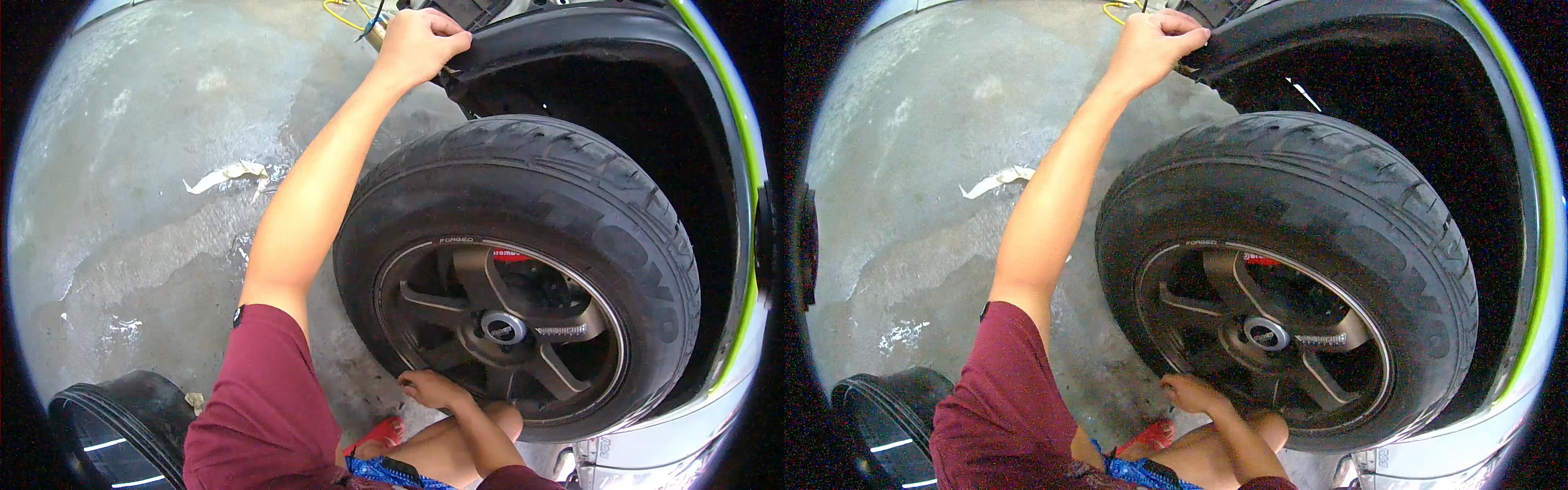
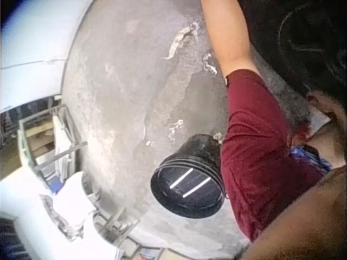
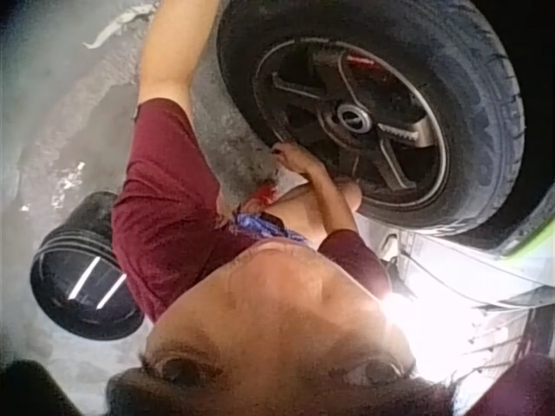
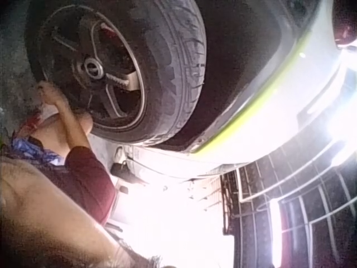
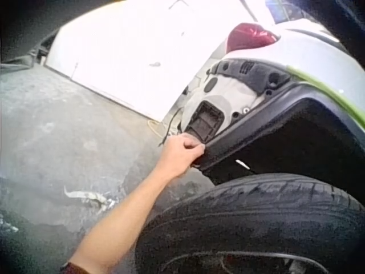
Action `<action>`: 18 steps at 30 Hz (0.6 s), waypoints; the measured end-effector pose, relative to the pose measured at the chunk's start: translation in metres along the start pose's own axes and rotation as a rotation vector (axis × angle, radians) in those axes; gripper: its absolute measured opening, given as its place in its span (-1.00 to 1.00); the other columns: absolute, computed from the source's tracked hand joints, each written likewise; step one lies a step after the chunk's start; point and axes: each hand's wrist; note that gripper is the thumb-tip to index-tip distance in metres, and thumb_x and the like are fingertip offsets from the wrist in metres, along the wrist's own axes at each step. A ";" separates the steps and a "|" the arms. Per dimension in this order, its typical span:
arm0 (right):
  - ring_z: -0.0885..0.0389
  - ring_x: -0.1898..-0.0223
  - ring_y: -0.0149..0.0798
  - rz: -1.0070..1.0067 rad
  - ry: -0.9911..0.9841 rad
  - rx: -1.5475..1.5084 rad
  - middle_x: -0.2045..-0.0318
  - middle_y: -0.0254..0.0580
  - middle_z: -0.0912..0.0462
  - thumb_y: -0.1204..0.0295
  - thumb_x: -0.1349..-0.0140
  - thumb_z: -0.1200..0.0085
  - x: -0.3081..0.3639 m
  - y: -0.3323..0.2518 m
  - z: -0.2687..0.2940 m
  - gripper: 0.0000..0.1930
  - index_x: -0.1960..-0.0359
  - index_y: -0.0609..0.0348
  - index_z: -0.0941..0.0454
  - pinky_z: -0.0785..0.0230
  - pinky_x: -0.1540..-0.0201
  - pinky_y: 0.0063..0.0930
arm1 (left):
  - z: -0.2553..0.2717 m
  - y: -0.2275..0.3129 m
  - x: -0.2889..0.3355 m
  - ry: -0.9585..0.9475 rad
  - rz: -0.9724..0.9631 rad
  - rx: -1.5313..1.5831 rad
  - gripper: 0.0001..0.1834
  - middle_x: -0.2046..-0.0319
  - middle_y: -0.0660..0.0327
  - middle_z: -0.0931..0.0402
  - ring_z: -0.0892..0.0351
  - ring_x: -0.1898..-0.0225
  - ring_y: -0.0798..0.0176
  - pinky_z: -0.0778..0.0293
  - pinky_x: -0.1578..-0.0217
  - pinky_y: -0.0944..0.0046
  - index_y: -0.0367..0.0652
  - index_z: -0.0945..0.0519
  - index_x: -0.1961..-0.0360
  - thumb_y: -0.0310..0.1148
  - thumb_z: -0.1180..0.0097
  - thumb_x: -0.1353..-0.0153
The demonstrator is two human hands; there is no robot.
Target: Repairing or adjusting the fender liner and trim on a vehicle wheel well.
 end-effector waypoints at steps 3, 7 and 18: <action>-0.58 -0.03 0.15 0.010 -0.001 -0.002 0.05 0.11 -0.64 0.34 -0.32 -0.07 0.001 -0.007 0.005 -0.69 -0.04 0.17 -0.53 -0.41 -0.08 -0.06 | -0.004 -0.001 0.003 0.031 -0.049 -0.072 -0.70 0.37 0.20 -0.71 -0.64 0.33 0.38 -0.53 0.24 0.33 -0.28 -0.76 0.28 -0.23 -0.35 -0.14; -0.58 -0.02 0.16 -0.017 0.006 -0.015 0.05 0.12 -0.64 0.34 -0.32 -0.07 0.003 -0.005 0.004 -0.69 -0.04 0.18 -0.53 -0.42 -0.07 -0.05 | 0.001 -0.004 0.007 -0.011 0.085 0.132 -0.71 0.39 0.09 -0.73 -0.71 0.37 0.27 -0.58 0.27 0.30 -0.25 -0.77 0.31 -0.23 -0.34 -0.06; -0.59 -0.02 0.15 0.016 0.030 0.005 0.04 0.11 -0.64 0.35 -0.32 -0.05 0.006 -0.007 0.003 -0.69 -0.05 0.20 -0.51 -0.42 -0.08 -0.07 | -0.006 0.007 0.008 0.038 -0.008 -0.096 -0.72 0.34 0.19 -0.72 -0.65 0.33 0.38 -0.53 0.23 0.31 -0.28 -0.76 0.31 -0.23 -0.33 -0.15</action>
Point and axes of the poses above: each hand's wrist, its own x-axis away from the middle knuckle, its own z-axis out of the back of the hand, y = z × x
